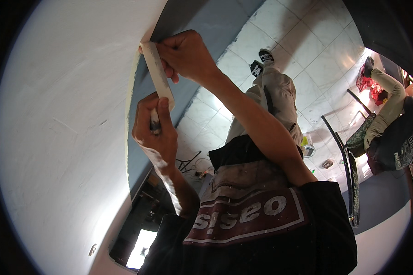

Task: The person applies a white strip along the upper edge of a wall, pressing and smoothing it with both hands. They repeatedly adjust and reposition the strip to ensure it adheres evenly along the wall-ceiling junction.

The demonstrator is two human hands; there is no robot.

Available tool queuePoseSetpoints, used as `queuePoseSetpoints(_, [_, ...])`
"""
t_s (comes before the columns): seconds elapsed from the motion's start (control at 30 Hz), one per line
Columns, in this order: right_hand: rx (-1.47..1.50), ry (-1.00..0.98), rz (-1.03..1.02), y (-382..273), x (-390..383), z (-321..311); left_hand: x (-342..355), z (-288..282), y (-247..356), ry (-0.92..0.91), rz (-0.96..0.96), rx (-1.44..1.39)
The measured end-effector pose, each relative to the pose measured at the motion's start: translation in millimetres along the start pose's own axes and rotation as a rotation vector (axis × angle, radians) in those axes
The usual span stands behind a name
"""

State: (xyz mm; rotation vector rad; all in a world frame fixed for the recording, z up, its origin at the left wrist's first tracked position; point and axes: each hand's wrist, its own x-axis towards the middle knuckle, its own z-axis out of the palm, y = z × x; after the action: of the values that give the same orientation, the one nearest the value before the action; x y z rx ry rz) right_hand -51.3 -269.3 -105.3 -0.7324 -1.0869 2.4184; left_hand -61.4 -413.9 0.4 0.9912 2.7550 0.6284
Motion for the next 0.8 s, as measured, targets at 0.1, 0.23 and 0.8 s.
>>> queuePoseSetpoints(0.1, [-0.007, -0.008, -0.005, -2.4, -3.0, 0.8, -1.9, -5.3, 2.0, 0.001, 0.011, 0.009])
queuePoseSetpoints(0.23, [0.004, 0.001, 0.004, -4.9, -2.1, 2.9, -0.7, -5.1, 5.3, 0.002, -0.014, -0.001])
queuePoseSetpoints(0.8, [-0.023, 0.01, 0.02, 1.4, 3.6, 0.8, 9.1, -8.8, -11.9, -0.05, 0.058, -0.052])
